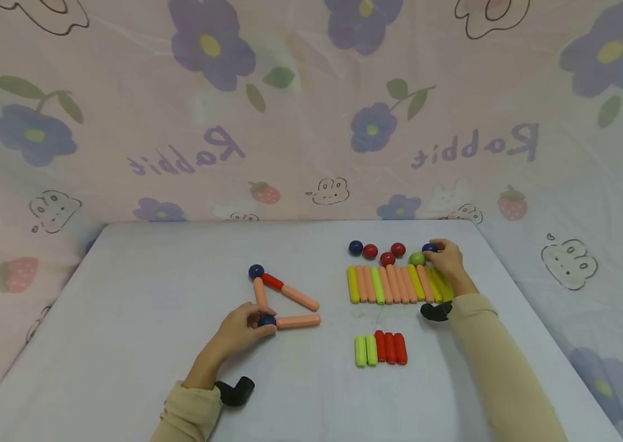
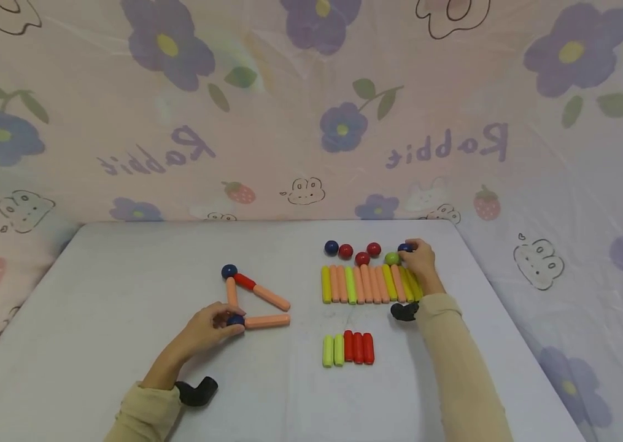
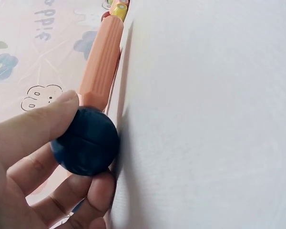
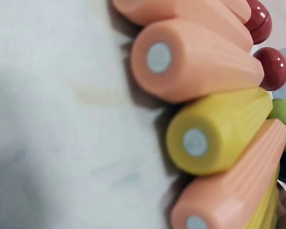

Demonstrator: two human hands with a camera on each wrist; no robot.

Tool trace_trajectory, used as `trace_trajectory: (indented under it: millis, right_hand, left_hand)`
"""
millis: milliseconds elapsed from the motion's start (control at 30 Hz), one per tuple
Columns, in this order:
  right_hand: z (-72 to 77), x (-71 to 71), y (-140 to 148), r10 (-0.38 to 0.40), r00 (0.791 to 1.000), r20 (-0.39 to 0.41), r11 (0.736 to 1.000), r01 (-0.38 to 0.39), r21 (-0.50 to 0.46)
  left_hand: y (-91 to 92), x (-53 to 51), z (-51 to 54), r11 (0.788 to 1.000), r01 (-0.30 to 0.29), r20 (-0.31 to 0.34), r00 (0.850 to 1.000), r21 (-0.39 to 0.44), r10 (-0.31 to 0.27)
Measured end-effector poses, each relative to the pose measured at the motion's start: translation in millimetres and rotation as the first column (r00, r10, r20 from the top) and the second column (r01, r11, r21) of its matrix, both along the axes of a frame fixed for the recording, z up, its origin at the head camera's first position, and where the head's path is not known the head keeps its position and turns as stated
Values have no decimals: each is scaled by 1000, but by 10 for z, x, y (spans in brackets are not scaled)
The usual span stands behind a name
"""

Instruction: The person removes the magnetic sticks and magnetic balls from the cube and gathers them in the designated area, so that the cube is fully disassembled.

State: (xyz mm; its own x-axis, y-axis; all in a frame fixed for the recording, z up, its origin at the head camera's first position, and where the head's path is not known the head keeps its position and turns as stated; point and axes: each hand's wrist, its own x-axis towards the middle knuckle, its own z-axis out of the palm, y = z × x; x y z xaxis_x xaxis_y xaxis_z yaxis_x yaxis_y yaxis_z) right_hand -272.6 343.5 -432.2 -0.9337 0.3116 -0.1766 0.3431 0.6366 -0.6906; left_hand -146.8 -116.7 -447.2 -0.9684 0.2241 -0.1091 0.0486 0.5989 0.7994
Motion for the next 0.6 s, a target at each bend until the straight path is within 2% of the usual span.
trace_trajectory:
  millis: [233,400,600]
  right_hand:
    - [-3,34,-20,-43,997,60,999,42,31]
    - [20,38,-91,-30,997,70,999,28,38]
    - [50,2,-67,10,1000,29,1000,-10,2]
  left_hand:
    - [31,38,-10,1000,26,-3,1000,-17,-26]
    - [27,33,1,1000,21,-26,999,-21,-21]
    - [-10,-2,14,1000,18,-8,1000,1,-18]
